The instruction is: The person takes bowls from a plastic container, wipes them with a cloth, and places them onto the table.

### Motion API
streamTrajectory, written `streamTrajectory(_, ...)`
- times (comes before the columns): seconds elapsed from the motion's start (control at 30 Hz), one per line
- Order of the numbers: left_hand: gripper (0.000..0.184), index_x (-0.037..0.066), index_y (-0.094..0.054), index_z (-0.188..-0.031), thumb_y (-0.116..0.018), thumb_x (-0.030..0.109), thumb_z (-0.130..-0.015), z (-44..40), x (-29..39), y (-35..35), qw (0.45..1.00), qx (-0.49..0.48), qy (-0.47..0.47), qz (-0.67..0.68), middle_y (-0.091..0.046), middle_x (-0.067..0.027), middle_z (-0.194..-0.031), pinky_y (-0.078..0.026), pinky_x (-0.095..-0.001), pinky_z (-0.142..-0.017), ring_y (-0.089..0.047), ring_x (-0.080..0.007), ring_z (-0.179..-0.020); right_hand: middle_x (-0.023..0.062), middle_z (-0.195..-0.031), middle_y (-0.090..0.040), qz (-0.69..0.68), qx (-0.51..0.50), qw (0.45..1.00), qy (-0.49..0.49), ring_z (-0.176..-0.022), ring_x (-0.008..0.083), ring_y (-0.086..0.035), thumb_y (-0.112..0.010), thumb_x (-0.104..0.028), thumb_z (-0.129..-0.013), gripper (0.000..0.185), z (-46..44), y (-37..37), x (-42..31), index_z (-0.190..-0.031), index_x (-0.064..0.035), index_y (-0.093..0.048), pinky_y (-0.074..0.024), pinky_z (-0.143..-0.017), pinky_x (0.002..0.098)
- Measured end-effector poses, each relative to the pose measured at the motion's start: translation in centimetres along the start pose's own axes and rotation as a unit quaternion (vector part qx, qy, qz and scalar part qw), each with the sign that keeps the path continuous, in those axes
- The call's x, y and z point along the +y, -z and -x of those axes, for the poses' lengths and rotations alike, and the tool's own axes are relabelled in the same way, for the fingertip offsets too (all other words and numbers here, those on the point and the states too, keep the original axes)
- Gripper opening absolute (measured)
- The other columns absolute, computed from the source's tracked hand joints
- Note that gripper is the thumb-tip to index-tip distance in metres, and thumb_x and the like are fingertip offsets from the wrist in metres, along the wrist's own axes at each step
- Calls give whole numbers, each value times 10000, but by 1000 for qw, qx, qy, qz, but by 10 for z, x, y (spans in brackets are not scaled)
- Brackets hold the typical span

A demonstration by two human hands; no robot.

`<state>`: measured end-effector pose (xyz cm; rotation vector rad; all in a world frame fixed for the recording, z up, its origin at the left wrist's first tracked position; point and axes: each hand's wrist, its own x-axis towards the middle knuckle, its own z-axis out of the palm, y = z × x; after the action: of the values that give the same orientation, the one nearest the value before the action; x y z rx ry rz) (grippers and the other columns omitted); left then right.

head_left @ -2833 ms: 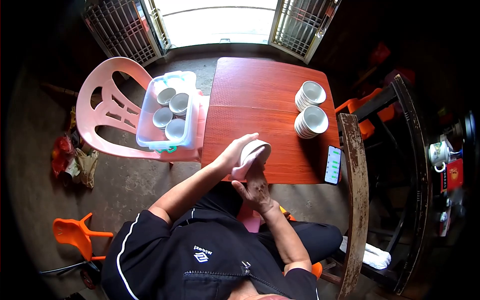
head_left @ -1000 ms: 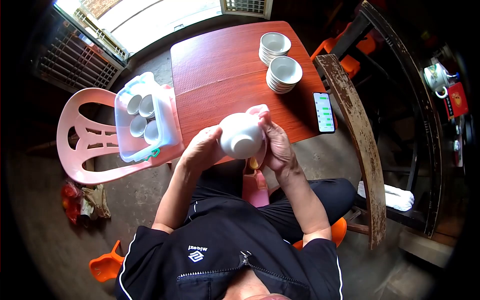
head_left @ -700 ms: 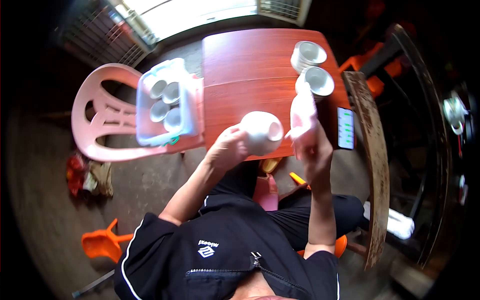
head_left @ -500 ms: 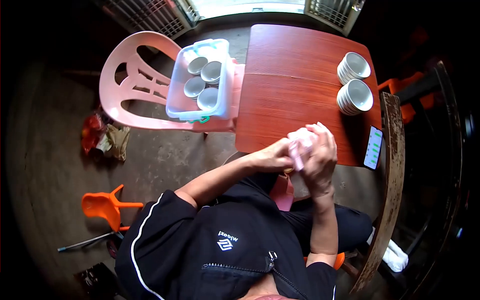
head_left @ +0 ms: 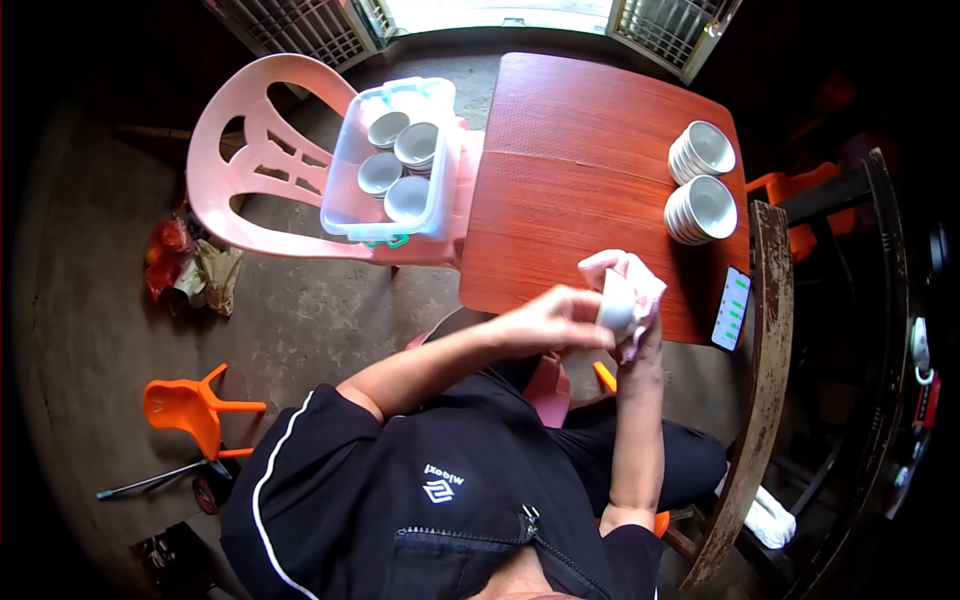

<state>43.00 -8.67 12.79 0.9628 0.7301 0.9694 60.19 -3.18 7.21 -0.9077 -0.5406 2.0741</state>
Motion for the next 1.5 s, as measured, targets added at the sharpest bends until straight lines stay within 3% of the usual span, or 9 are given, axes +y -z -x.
streamTrajectory(0.1,387,-47,-551,-1211,-641,150,-891,-2,3,4,984,10,20,176,-637,-75,-1087,-476,-324,-897,-608,-161,-975,78,-1060,-613,3,123,987,-108,-906,210,-638,-481,-575,-879,603,-1,-23,-1,-1228,-85,-516,-565,-711,348)
streamTrajectory(0.23,197,-7,-554,-1055,-587,36,-865,-3,-36,10,897,119,-195,-379,-588,-164,-822,-476,-342,-666,-613,-263,-748,63,-1070,-621,-81,-14,987,-137,-906,220,-642,-429,-555,-924,527,-15,30,34,-1178,-107,-542,-567,-682,335)
streamTrajectory(0.33,167,34,-546,-972,-550,-19,-814,-20,-60,50,835,143,-263,-462,-597,-166,-808,-474,-386,-590,-625,-304,-729,86,-1161,-594,-232,-19,962,-144,-1044,269,-599,-485,-401,-953,425,-14,-7,20,-1251,-98,-492,-526,-853,435)
streamTrajectory(0.4,168,28,-529,-1014,-494,-1,-853,-23,-70,83,874,164,-102,-447,-594,-187,-783,-487,-396,-597,-636,-328,-738,101,-1279,-542,-295,-131,940,-111,-1201,298,-505,-459,-349,-968,447,-21,7,18,-1310,-62,-458,-401,-1018,504)
streamTrajectory(0.5,207,-24,-517,-1078,-418,42,-908,-25,-56,95,793,165,-59,-584,-619,-240,-882,-511,-437,-710,-643,-362,-829,154,-1252,-533,100,-175,977,69,-1167,292,-529,-477,-296,-960,455,-1,-29,-18,-1315,-15,-434,-441,-996,471)
streamTrajectory(0.77,338,-45,-513,-1174,-456,132,-892,-50,-76,110,660,91,-111,-737,-580,-236,-1168,-412,-413,-994,-559,-325,-1121,210,-1228,-536,-176,-143,974,3,-951,307,-637,-545,-458,-878,686,14,-50,-20,-1333,30,-383,-572,-778,376)
streamTrajectory(1.17,484,-28,-490,-1264,-554,55,-792,-45,-59,100,627,63,-54,-775,-474,-190,-1357,-245,-489,-1118,-398,-318,-1312,173,-1355,-456,-278,-165,946,-27,-1252,325,-457,-420,-467,-946,613,2,-28,-19,-1371,-28,-372,-364,-1073,487)
streamTrajectory(1.23,520,-29,-477,-1284,-579,32,-777,-42,-60,98,610,69,-57,-787,-453,-184,-1382,-226,-492,-1127,-366,-318,-1339,174,-1414,-400,-208,-93,973,-21,-1294,351,-411,-765,-511,-667,973,7,-32,-23,-1414,-67,-327,-313,-1105,519)
streamTrajectory(1.5,454,23,-511,-1261,-600,12,-817,1,-45,80,758,190,-95,-617,-504,-179,-1333,-285,-467,-1108,-434,-322,-1288,185,-1398,-412,-293,-103,951,-16,-1285,363,-414,-550,-407,-888,670,-8,-15,-16,-1404,-38,-333,-337,-1083,536)
